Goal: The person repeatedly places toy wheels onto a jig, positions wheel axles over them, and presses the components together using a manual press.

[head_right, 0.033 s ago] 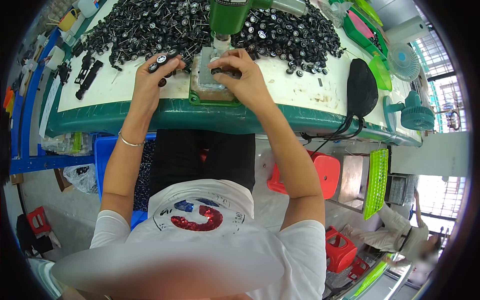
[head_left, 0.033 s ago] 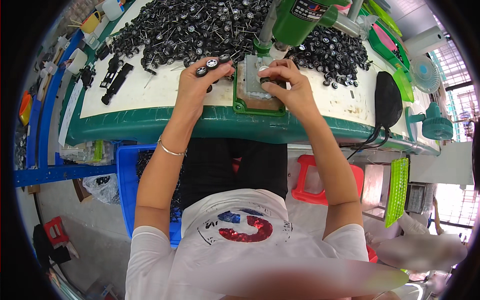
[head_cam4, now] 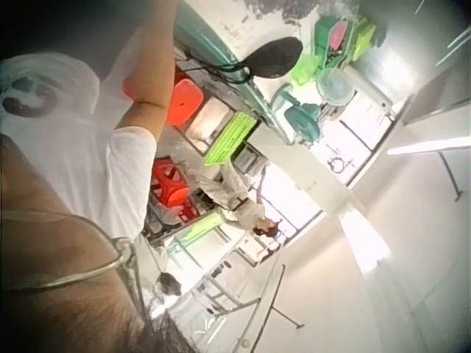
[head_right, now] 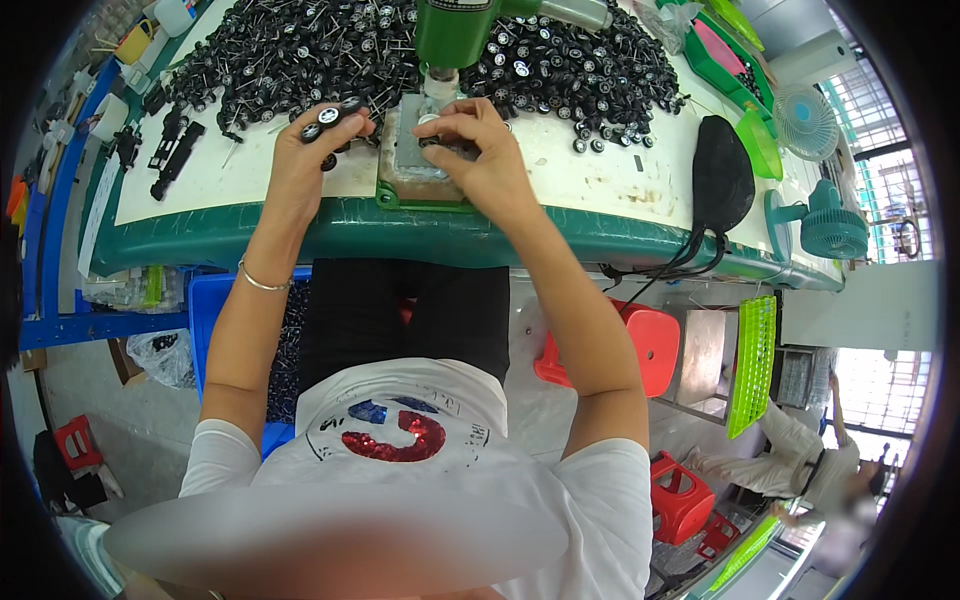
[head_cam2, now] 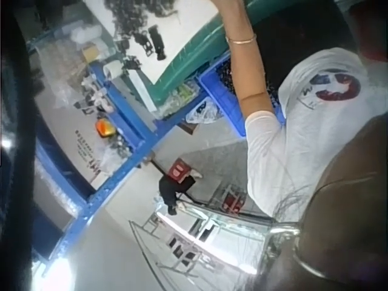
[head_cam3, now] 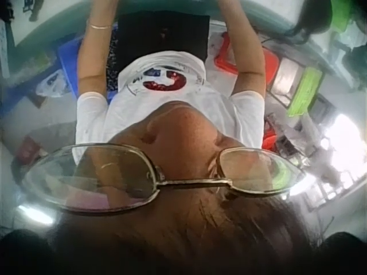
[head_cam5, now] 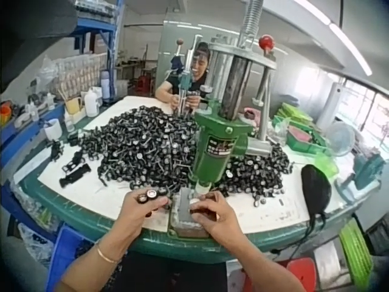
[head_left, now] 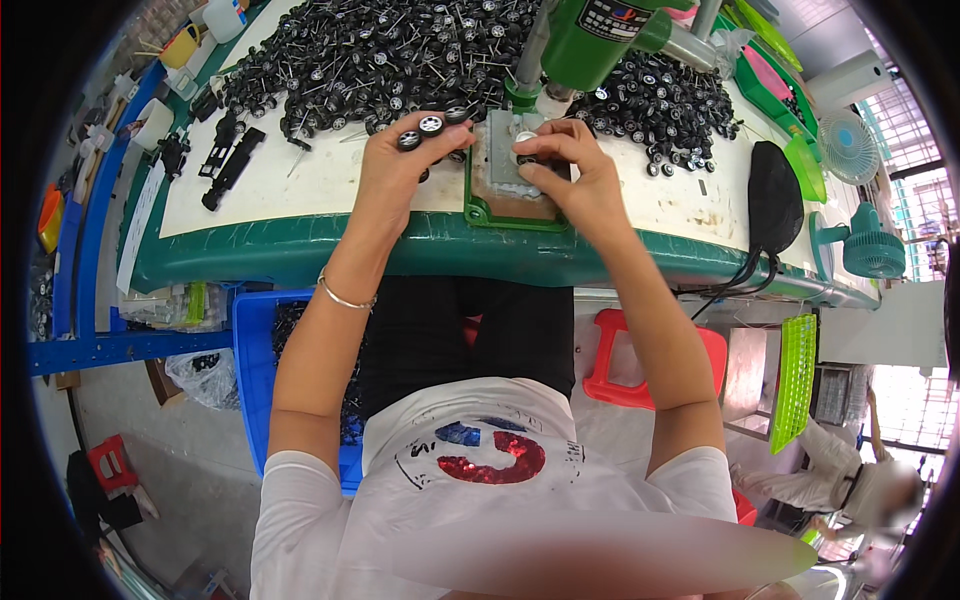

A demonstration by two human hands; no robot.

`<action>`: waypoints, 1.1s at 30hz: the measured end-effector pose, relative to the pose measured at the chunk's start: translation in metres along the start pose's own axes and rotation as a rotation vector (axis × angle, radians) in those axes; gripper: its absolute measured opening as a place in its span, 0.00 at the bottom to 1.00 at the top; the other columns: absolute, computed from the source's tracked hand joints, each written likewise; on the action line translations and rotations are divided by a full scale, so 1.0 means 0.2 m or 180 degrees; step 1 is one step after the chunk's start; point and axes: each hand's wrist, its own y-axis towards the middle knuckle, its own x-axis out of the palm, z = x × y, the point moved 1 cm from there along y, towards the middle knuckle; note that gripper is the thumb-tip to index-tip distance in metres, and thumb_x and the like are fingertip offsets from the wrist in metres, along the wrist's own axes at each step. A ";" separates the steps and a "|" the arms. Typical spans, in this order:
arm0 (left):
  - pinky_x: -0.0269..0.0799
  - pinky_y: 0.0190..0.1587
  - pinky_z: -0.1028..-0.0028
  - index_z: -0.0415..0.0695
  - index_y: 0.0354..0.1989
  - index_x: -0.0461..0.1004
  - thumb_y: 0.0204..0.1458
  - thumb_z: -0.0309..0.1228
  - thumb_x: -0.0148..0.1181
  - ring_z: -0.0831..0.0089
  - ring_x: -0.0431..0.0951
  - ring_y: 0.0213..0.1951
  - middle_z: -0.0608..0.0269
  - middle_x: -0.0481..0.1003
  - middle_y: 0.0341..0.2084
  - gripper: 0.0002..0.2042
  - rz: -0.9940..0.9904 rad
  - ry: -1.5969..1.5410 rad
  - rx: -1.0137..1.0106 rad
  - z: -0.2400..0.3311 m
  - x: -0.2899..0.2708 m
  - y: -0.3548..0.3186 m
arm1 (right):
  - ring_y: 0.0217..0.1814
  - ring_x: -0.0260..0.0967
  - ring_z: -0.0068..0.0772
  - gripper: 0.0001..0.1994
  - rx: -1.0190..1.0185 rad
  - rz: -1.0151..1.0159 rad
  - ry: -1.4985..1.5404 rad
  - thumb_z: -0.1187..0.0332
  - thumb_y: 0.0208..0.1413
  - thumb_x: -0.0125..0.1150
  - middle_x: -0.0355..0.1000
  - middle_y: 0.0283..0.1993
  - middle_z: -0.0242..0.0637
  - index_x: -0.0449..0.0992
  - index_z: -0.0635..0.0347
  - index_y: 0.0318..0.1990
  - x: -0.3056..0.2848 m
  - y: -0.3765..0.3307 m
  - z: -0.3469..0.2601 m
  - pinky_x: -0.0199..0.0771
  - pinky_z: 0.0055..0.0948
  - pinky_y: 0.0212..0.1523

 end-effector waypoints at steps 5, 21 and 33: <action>0.73 0.41 0.79 0.36 0.36 0.79 0.48 0.24 0.66 0.77 0.79 0.35 0.60 0.80 0.31 0.08 -0.0282 0.0046 0.0054 -0.03 0.09 0.03 | 0.44 0.67 0.27 0.12 -0.0341 0.0463 0.0165 0.72 0.51 0.63 0.65 0.47 0.35 0.79 0.56 0.44 0.04 -0.04 0.06 0.69 0.26 0.46; 0.68 0.30 0.84 0.41 0.36 0.80 0.47 0.29 0.68 0.86 0.73 0.26 0.71 0.76 0.24 0.09 -0.0359 0.0689 0.0375 -0.01 0.26 0.08 | 0.38 0.69 0.32 0.21 0.0156 -0.0178 -0.0426 0.59 0.52 0.63 0.70 0.43 0.37 0.75 0.57 0.52 -0.06 0.05 0.01 0.70 0.29 0.41; 0.73 0.38 0.79 0.42 0.37 0.80 0.45 0.25 0.67 0.80 0.78 0.32 0.65 0.79 0.30 0.09 -0.0734 0.0352 0.0099 0.02 0.29 0.13 | 0.42 0.72 0.25 0.18 0.0221 0.0802 0.0591 0.63 0.60 0.54 0.72 0.47 0.34 0.72 0.62 0.55 -0.60 0.27 -0.11 0.72 0.24 0.47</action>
